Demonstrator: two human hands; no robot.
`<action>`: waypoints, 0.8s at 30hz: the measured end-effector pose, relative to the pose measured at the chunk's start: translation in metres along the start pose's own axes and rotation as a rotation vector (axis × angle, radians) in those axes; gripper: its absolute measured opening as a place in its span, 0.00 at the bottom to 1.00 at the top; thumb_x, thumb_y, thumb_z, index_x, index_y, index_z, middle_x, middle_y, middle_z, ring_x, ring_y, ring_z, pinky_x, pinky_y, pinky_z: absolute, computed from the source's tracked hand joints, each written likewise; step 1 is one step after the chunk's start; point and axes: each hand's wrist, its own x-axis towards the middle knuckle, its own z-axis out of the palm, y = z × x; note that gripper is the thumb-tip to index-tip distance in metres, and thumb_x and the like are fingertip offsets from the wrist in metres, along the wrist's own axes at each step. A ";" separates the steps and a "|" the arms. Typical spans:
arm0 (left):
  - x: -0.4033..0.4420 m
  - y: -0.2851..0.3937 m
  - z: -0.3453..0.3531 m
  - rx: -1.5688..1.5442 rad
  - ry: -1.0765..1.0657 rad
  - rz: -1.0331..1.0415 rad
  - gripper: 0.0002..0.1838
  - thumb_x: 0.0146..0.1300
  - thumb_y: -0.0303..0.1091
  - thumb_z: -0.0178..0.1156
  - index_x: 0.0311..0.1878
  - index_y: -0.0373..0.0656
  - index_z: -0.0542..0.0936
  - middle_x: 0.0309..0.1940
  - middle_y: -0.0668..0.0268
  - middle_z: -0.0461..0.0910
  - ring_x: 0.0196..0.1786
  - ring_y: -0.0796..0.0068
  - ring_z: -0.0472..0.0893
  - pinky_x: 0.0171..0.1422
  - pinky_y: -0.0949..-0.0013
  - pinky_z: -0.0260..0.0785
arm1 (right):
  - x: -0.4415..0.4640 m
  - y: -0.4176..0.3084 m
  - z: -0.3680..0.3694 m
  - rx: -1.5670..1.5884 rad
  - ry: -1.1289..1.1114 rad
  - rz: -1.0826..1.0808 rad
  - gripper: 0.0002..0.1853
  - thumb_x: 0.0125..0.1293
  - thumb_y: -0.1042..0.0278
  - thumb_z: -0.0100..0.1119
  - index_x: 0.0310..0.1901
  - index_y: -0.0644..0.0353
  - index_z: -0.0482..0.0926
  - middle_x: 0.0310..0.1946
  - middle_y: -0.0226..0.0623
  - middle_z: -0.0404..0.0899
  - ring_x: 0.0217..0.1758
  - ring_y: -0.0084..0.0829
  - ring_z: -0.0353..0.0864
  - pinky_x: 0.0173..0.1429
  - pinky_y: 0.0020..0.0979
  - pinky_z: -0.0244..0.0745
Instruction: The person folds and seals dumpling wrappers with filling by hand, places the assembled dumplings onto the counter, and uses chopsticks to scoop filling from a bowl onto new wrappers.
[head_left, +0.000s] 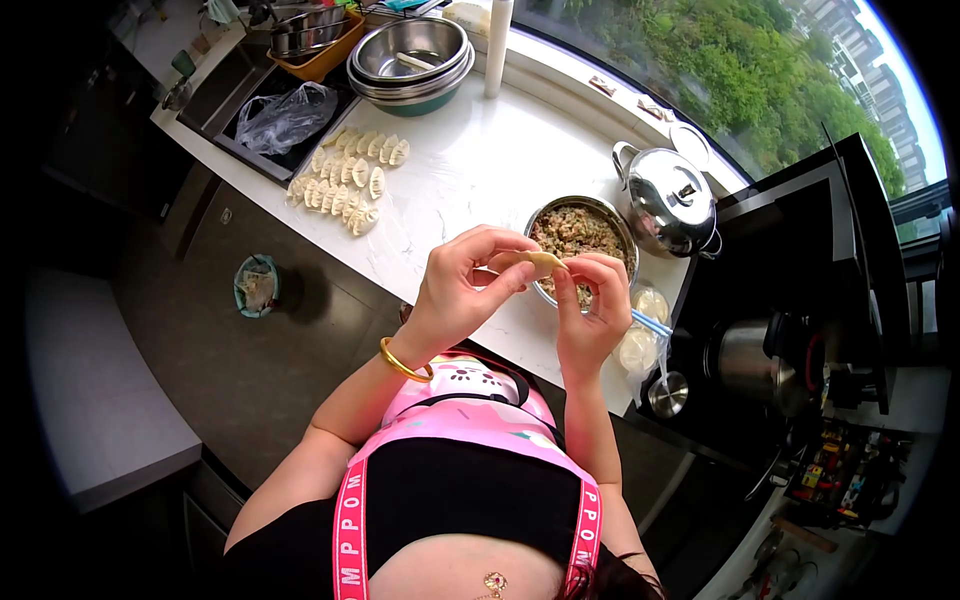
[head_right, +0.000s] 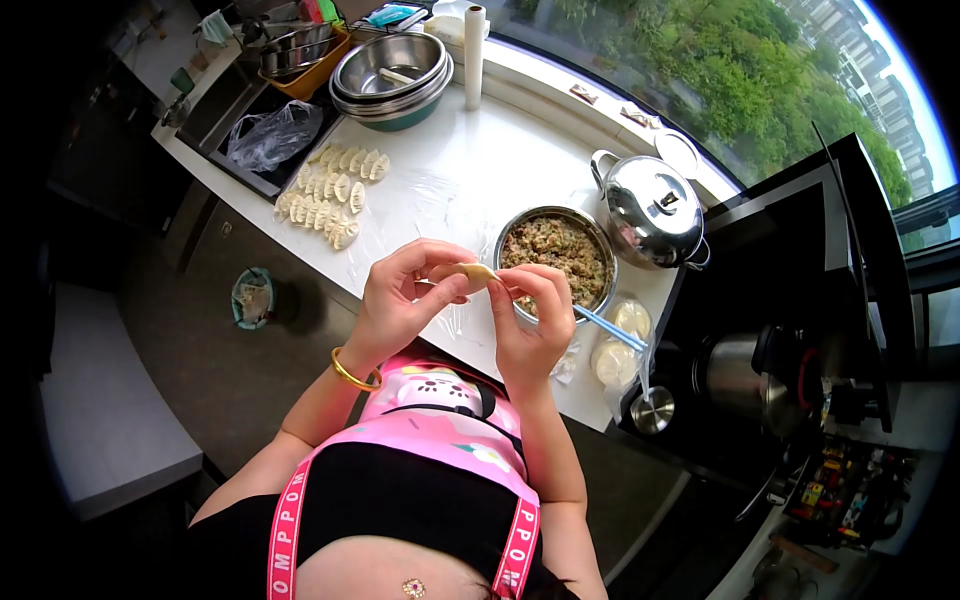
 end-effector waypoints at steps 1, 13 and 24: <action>0.000 0.001 0.001 -0.059 0.016 -0.058 0.09 0.64 0.21 0.61 0.47 0.35 0.80 0.44 0.64 0.81 0.44 0.75 0.84 0.43 0.75 0.81 | -0.001 0.000 0.000 0.019 -0.006 0.002 0.09 0.55 0.82 0.69 0.37 0.64 0.81 0.36 0.39 0.79 0.35 0.29 0.79 0.36 0.25 0.76; 0.004 0.001 0.005 0.113 0.079 0.099 0.04 0.62 0.20 0.63 0.40 0.35 0.81 0.39 0.64 0.80 0.40 0.77 0.85 0.37 0.79 0.80 | 0.002 -0.005 0.001 -0.061 -0.084 -0.033 0.10 0.50 0.83 0.71 0.33 0.61 0.81 0.35 0.37 0.78 0.38 0.33 0.79 0.43 0.30 0.74; 0.008 0.003 0.006 0.189 0.021 0.169 0.04 0.61 0.19 0.63 0.38 0.35 0.82 0.40 0.62 0.80 0.40 0.77 0.84 0.40 0.77 0.82 | 0.011 -0.001 -0.001 0.007 -0.137 -0.001 0.08 0.56 0.79 0.68 0.38 0.62 0.82 0.42 0.39 0.80 0.47 0.36 0.79 0.52 0.34 0.73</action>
